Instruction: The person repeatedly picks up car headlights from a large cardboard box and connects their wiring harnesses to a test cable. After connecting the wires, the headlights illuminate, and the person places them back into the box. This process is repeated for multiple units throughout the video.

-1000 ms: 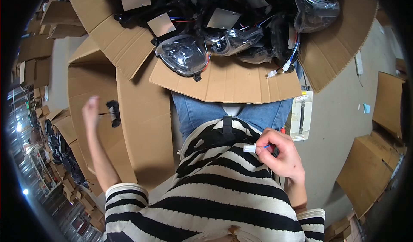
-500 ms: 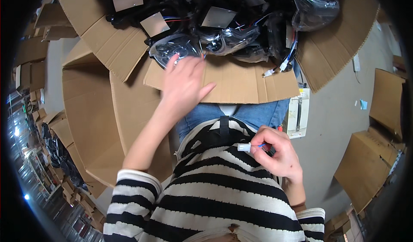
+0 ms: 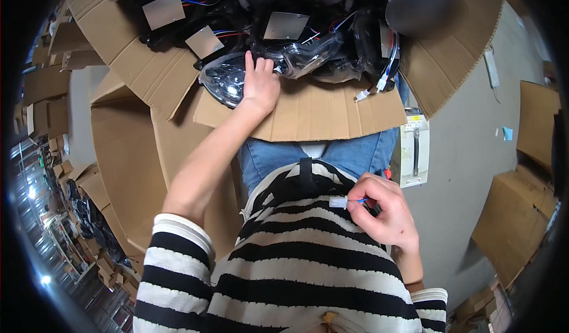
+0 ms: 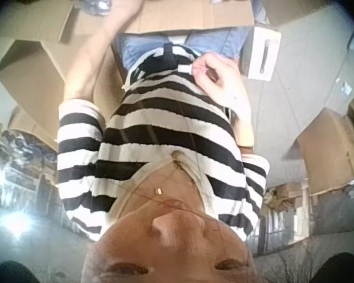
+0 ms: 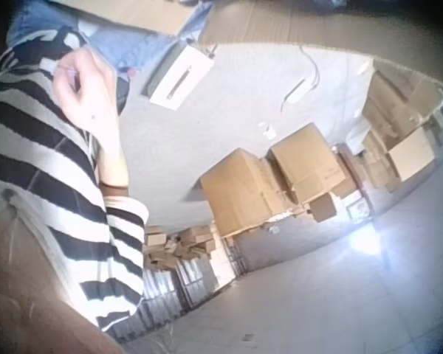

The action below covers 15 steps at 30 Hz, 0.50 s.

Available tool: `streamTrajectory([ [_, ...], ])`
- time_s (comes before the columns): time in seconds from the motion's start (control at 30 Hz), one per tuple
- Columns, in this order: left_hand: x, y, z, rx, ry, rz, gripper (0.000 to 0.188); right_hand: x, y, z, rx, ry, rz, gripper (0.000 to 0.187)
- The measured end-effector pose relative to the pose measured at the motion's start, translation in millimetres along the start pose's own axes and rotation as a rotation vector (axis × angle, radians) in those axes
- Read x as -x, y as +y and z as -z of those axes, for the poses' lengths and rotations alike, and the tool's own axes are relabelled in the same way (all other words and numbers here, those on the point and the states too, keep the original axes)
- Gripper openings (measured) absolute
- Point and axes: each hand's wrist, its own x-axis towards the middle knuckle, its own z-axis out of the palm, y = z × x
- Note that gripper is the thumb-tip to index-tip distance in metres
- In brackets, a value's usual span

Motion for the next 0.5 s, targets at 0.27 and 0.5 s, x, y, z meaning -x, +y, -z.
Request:
streamTrajectory([
  [0.27, 75.0, -26.5, 36.9, -0.148, 0.161, -0.38, 0.02, 2.1, 7.9, 1.8, -0.001, -0.004, 0.001, 0.006],
  [0.5, 37.2, -19.1, 39.2, 0.005, 0.092, -0.066, 0.016, -3.4, 4.8, 2.6, -0.008, -0.022, 0.045, 0.006],
])
